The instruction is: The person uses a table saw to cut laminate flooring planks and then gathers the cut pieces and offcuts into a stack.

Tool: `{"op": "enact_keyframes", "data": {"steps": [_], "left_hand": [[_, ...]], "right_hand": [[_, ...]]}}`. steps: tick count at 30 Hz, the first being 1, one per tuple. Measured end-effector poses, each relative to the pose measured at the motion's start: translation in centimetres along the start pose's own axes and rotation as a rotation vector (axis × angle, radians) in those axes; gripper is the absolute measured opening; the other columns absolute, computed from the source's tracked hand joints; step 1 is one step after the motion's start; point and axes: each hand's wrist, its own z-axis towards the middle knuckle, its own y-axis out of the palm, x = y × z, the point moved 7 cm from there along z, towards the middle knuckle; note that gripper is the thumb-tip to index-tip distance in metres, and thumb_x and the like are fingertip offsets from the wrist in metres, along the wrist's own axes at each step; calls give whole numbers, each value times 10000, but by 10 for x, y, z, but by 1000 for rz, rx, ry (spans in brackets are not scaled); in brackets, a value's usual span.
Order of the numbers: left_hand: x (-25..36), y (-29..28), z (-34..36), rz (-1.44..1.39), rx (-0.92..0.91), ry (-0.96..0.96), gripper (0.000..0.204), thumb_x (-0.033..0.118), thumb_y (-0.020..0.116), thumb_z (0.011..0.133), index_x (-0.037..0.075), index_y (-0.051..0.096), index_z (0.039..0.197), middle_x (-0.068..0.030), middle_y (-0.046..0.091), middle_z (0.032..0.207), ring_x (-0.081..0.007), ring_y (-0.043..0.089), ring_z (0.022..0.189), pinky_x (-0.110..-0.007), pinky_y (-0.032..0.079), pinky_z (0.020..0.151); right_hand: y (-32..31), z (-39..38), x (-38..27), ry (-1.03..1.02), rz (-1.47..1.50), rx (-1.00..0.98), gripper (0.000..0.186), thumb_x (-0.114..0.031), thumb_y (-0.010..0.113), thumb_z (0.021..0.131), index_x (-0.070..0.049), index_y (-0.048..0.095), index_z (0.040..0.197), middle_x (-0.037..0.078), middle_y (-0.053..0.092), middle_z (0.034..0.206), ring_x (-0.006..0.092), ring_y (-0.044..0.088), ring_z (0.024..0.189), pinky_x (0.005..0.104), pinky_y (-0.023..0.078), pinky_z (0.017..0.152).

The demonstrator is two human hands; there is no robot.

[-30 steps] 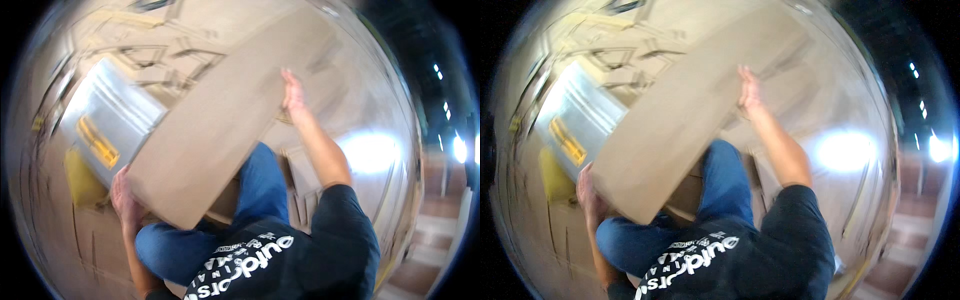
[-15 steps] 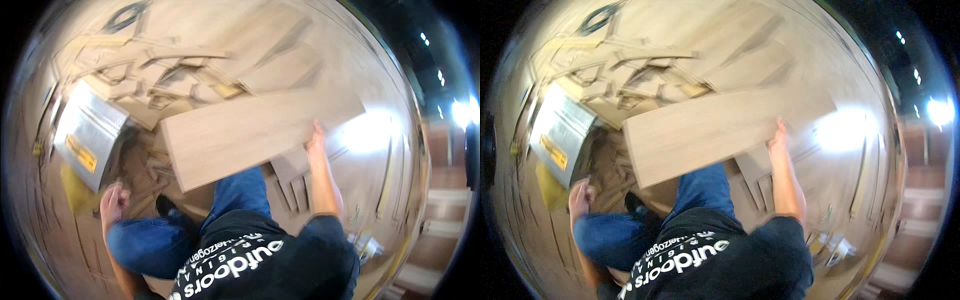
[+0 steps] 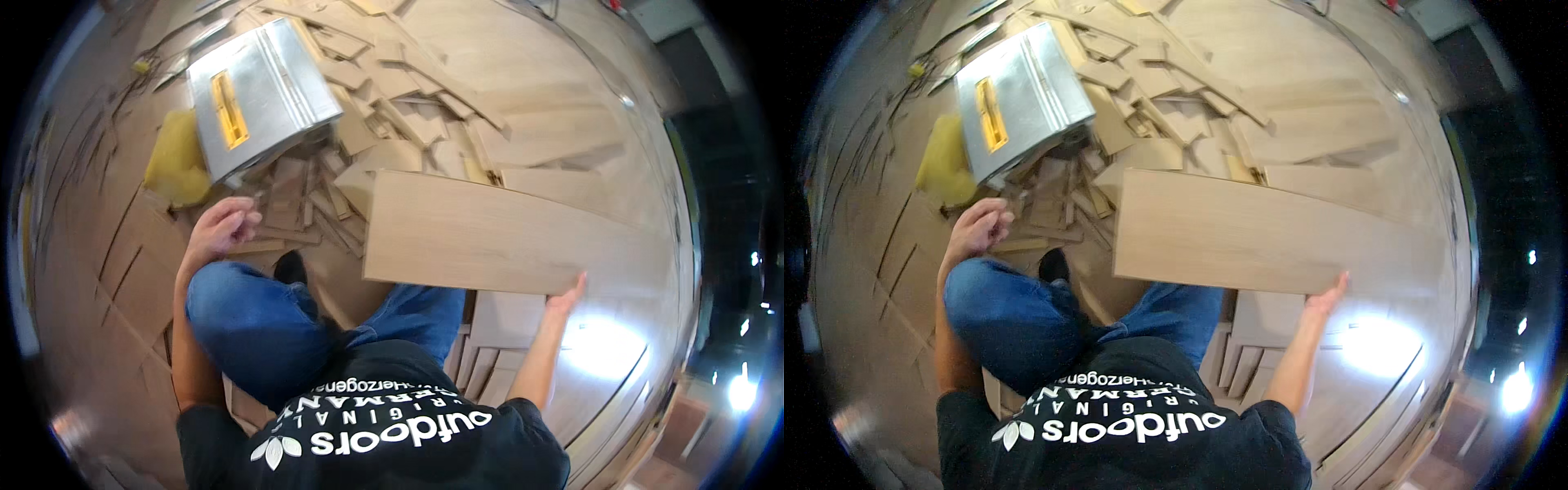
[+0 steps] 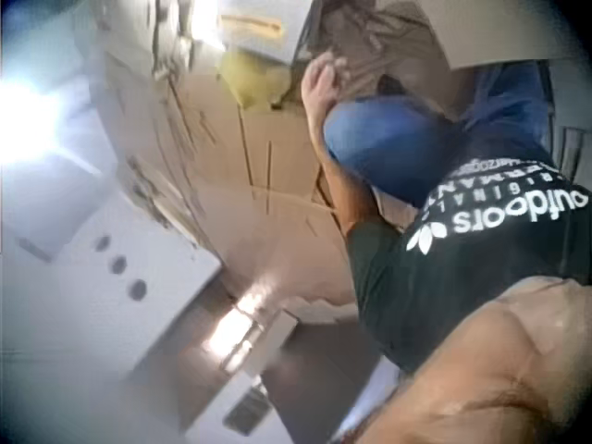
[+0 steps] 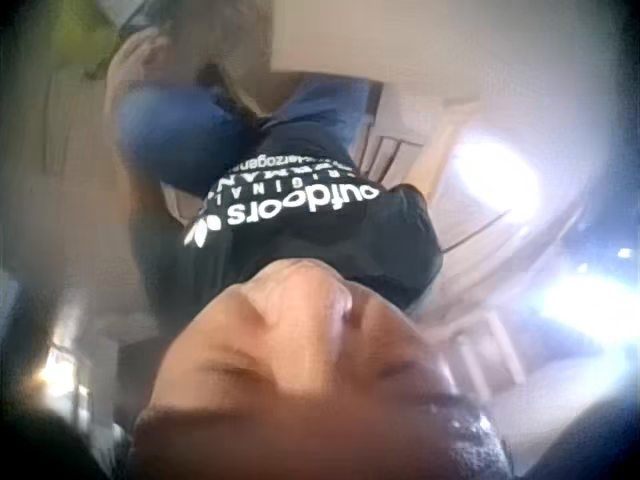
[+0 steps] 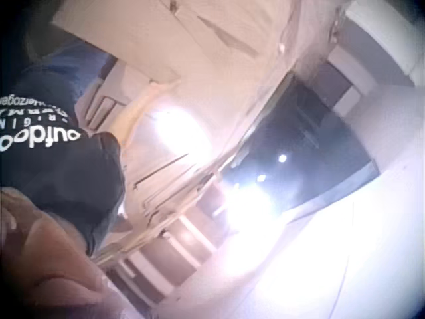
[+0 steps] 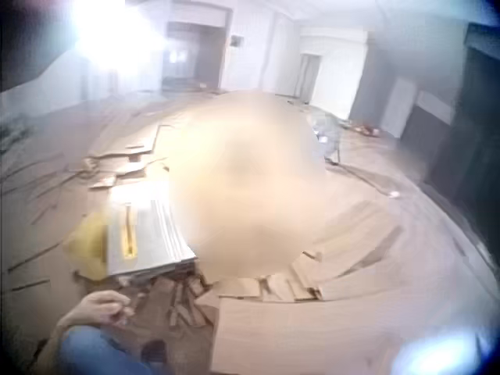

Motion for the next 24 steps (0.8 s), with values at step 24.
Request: {"op": "enact_keyframes", "data": {"steps": [24], "left_hand": [[-46,-26,6,189,25,-229,198,167,598,930,96,596,1115,-28,671,957,-104,606,747,-226,491,673]], "right_hand": [[105,43,160,198,67,-33,563,-277,643,890,23,431,1317,159,431,1394,261,440,1254,437,397,1011]]}}
